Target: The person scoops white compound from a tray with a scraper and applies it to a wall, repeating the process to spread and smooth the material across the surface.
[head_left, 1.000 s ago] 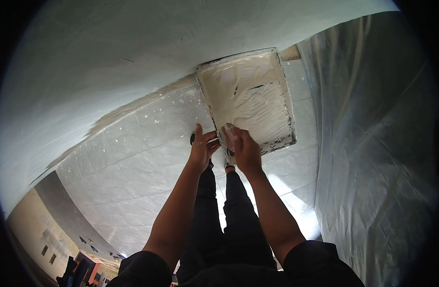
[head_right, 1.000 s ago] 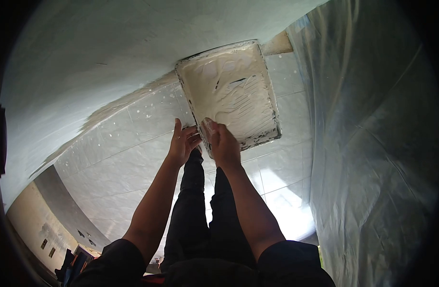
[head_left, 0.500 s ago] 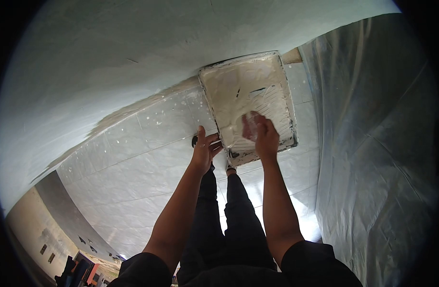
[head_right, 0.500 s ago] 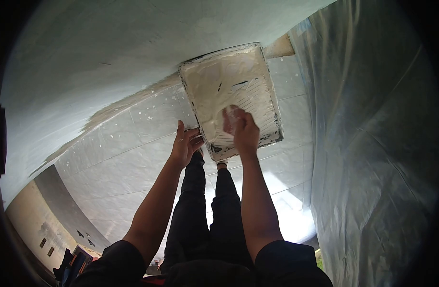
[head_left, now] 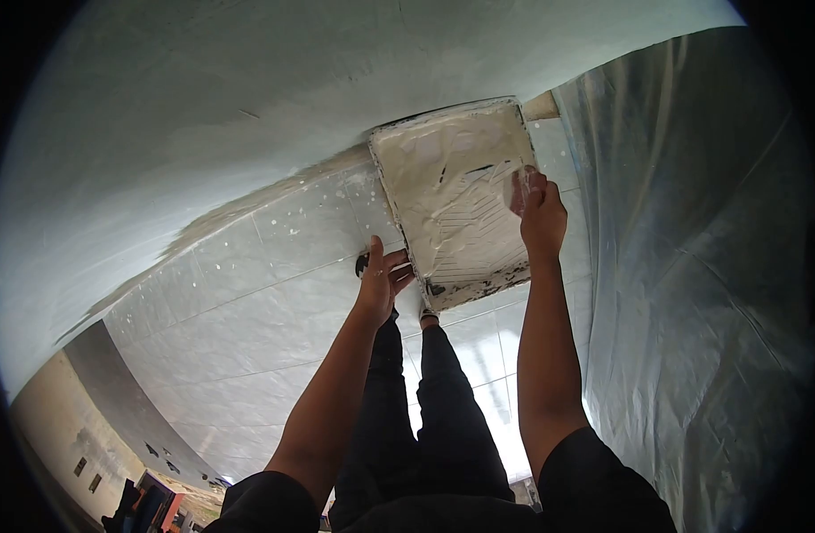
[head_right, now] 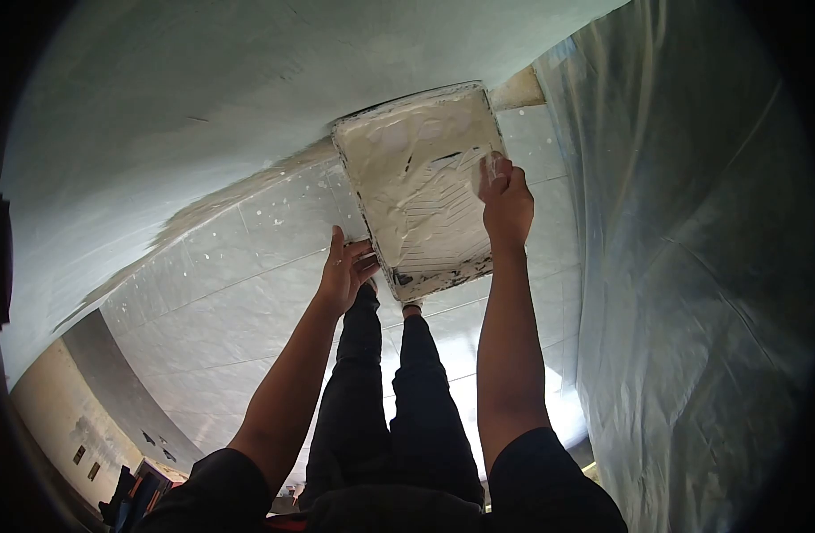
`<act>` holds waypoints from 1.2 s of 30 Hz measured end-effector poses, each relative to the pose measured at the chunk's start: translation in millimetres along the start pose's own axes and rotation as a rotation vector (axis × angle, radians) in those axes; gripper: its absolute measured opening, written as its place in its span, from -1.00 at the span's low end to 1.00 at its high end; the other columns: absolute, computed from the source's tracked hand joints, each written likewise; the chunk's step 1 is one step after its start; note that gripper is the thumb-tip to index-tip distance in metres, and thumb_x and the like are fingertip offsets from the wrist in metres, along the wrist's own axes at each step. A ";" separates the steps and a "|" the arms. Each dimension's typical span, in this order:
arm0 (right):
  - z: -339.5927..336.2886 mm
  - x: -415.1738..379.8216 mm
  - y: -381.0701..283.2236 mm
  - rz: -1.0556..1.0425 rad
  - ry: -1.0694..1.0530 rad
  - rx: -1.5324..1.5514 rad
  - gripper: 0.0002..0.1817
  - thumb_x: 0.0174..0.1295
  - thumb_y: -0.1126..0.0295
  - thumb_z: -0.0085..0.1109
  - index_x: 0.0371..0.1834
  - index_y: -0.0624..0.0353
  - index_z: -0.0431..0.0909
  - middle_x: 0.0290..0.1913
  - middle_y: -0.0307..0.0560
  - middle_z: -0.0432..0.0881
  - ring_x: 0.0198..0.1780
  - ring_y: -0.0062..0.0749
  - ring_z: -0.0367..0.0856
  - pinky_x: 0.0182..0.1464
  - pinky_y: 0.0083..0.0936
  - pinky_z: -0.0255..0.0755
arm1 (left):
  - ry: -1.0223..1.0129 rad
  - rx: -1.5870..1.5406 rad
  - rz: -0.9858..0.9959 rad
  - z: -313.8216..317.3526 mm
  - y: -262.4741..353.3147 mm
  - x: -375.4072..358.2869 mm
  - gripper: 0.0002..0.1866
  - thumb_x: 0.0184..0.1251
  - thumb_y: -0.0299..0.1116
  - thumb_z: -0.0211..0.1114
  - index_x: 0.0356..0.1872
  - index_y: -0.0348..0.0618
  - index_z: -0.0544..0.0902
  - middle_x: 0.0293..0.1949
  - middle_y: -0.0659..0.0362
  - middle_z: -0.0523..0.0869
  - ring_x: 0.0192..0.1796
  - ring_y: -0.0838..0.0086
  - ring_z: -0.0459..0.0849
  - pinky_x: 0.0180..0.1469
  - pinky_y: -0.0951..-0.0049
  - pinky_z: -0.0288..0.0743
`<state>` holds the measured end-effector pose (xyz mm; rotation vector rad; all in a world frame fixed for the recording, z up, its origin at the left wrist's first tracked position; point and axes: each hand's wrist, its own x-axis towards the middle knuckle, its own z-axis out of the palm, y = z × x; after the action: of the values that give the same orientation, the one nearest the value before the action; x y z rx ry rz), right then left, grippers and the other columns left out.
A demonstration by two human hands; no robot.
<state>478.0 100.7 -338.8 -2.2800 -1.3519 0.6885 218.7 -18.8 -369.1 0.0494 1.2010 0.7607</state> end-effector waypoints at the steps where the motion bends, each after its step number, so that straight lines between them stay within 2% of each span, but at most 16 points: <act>1: 10.0 2.6 6.8 -0.184 0.077 0.003 -0.76 0.43 0.34 -0.07 -0.03 0.20 0.55 -0.13 0.22 0.73 -0.11 0.18 0.71 -0.08 -0.01 0.56 | -0.001 0.005 -0.002 -0.2 0.8 -0.1 0.16 0.38 0.56 -0.23 0.32 -0.63 0.37 0.25 -0.19 0.53 0.27 0.13 0.51 0.45 0.23 0.27; 6: 42.4 -44.6 -15.8 -0.761 -0.157 -0.405 -0.82 0.27 0.44 0.12 -0.07 0.14 0.52 -0.29 -0.04 0.58 -0.22 -0.10 0.63 -0.13 -0.19 0.57 | 0.003 0.001 0.001 1.4 1.0 -1.6 0.15 0.38 0.56 -0.24 0.32 -0.62 0.38 0.26 -0.19 0.53 0.29 0.11 0.50 0.46 0.22 0.27; 8: 37.8 -61.7 -23.6 -0.885 -0.259 -0.345 -0.82 0.28 0.44 0.16 -0.07 0.11 0.53 -0.33 -0.07 0.53 -0.25 -0.15 0.59 -0.16 -0.25 0.55 | 0.010 0.000 -0.022 1.3 1.7 -1.3 0.12 0.41 0.54 -0.29 0.33 -0.56 0.39 0.25 -0.13 0.54 0.30 0.17 0.49 0.45 0.21 0.25; 12: 14.8 -12.0 -31.4 -0.716 -0.030 -0.308 -0.70 0.26 0.52 0.13 0.06 0.14 0.62 -0.11 0.00 0.71 -0.18 -0.03 0.63 -0.11 -0.17 0.55 | -0.002 0.008 -0.009 -2.3 0.7 0.6 0.16 0.39 0.56 -0.26 0.33 -0.64 0.35 0.27 -0.21 0.52 0.29 0.10 0.50 0.45 0.21 0.26; 14: 9.6 7.0 -28.9 -0.518 -0.077 -0.417 -0.68 0.27 0.54 0.08 0.08 0.14 0.63 0.00 -0.01 0.74 -0.15 0.02 0.64 -0.06 -0.15 0.56 | -0.019 0.012 -0.001 -4.2 -1.0 2.7 0.17 0.38 0.56 -0.26 0.33 -0.64 0.36 0.27 -0.21 0.51 0.28 0.10 0.51 0.45 0.20 0.26; 15: 22.2 3.7 -15.8 -0.592 -0.045 -0.392 -0.68 0.27 0.55 0.07 0.07 0.12 0.63 -0.06 -0.01 0.74 -0.16 0.03 0.65 -0.05 -0.13 0.57 | -0.019 0.012 -0.002 -4.2 -0.8 1.7 0.17 0.38 0.56 -0.26 0.33 -0.64 0.36 0.27 -0.21 0.51 0.28 0.10 0.51 0.45 0.20 0.26; 18: 40.0 -52.1 0.4 -0.792 -0.237 -0.386 -0.57 0.21 0.57 0.04 0.15 -0.04 0.56 0.05 -0.12 0.65 -0.14 -0.06 0.58 0.01 -0.20 0.55 | -0.007 0.011 -0.009 -1.7 1.6 1.5 0.17 0.38 0.57 -0.25 0.32 -0.64 0.37 0.26 -0.20 0.52 0.27 0.10 0.52 0.44 0.20 0.27; 19: 37.6 -71.3 -2.9 -0.890 -0.304 -0.277 -0.58 0.18 0.58 0.08 0.11 -0.02 0.58 0.00 -0.11 0.66 -0.16 -0.09 0.59 -0.04 -0.19 0.56 | -0.008 0.003 -0.015 -2.5 0.3 2.2 0.15 0.39 0.56 -0.27 0.33 -0.60 0.38 0.25 -0.16 0.54 0.26 0.14 0.52 0.44 0.21 0.27; 20: 38.7 -87.9 -4.6 -0.915 -0.209 -0.272 -0.60 0.17 0.58 0.12 0.09 -0.01 0.60 -0.08 -0.11 0.69 -0.20 -0.11 0.60 -0.08 -0.20 0.56 | -0.008 -0.003 -0.021 -3.0 -0.2 2.5 0.13 0.40 0.55 -0.29 0.34 -0.57 0.38 0.24 -0.12 0.55 0.26 0.18 0.52 0.43 0.22 0.27; 22: 22.5 -73.7 -14.3 -0.813 -0.308 -0.197 -0.61 0.17 0.58 0.14 0.08 0.01 0.61 -0.15 -0.10 0.70 -0.23 -0.10 0.61 -0.10 -0.19 0.57 | 0.000 0.005 -0.019 -2.0 0.8 2.7 0.15 0.39 0.56 -0.28 0.33 -0.61 0.37 0.25 -0.17 0.54 0.27 0.13 0.52 0.44 0.21 0.28; 24: 11.4 -38.0 -24.7 -0.600 -0.143 -0.319 -0.67 0.28 0.51 0.09 0.10 0.02 0.61 -0.14 -0.06 0.72 -0.20 -0.03 0.64 -0.11 -0.14 0.58 | 0.013 0.015 -0.020 -1.9 2.0 0.7 0.18 0.37 0.57 -0.26 0.33 -0.65 0.36 0.26 -0.22 0.52 0.28 0.09 0.51 0.44 0.21 0.28; 27: 24.7 -24.4 -11.3 -0.565 -0.065 -0.463 -0.67 0.33 0.49 0.03 0.13 0.04 0.58 -0.15 -0.02 0.72 -0.19 0.01 0.64 -0.09 -0.15 0.59 | -0.002 0.043 -0.014 1.6 5.3 -1.5 0.18 0.37 0.58 -0.26 0.33 -0.65 0.36 0.28 -0.23 0.51 0.30 0.07 0.50 0.45 0.20 0.28; 30: 25.9 -67.0 -20.0 -0.679 -0.285 -0.404 -0.69 0.32 0.44 0.11 0.12 0.09 0.57 -0.17 -0.02 0.68 -0.17 -0.01 0.63 -0.08 -0.14 0.58 | 0.037 0.016 -0.047 1.9 5.1 0.2 0.13 0.40 0.54 -0.26 0.33 -0.61 0.37 0.25 -0.16 0.53 0.27 0.15 0.52 0.42 0.20 0.29; 32: 18.8 -47.9 -8.8 -0.596 -0.072 -0.451 -0.72 0.32 0.41 0.09 0.08 0.09 0.56 -0.22 0.00 0.65 -0.17 -0.08 0.66 -0.12 -0.18 0.61 | 0.024 0.034 -0.035 1.3 4.5 -0.2 0.13 0.40 0.54 -0.24 0.33 -0.61 0.37 0.25 -0.18 0.53 0.27 0.12 0.52 0.41 0.19 0.30; 34: 1.7 -10.4 4.2 -0.452 0.127 -0.457 -0.76 0.41 0.36 0.04 0.06 0.14 0.56 -0.20 0.05 0.66 -0.19 0.02 0.65 -0.14 -0.14 0.62 | 0.038 0.049 -0.026 4.1 7.6 -3.1 0.13 0.41 0.53 -0.23 0.33 -0.63 0.35 0.27 -0.22 0.51 0.29 0.09 0.51 0.42 0.18 0.30; 36: -11.4 9.6 -1.8 -0.346 0.096 -0.417 -0.79 0.47 0.34 0.00 -0.03 0.18 0.58 -0.23 0.10 0.66 -0.19 0.06 0.67 -0.13 -0.10 0.60 | 0.051 0.065 -0.020 4.4 8.0 -2.8 0.14 0.41 0.52 -0.21 0.34 -0.66 0.34 0.29 -0.26 0.49 0.31 0.06 0.50 0.43 0.17 0.30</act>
<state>487.5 109.0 -330.7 -2.2463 -1.9210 0.1929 218.0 -12.7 -361.7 0.0722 1.2726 0.7089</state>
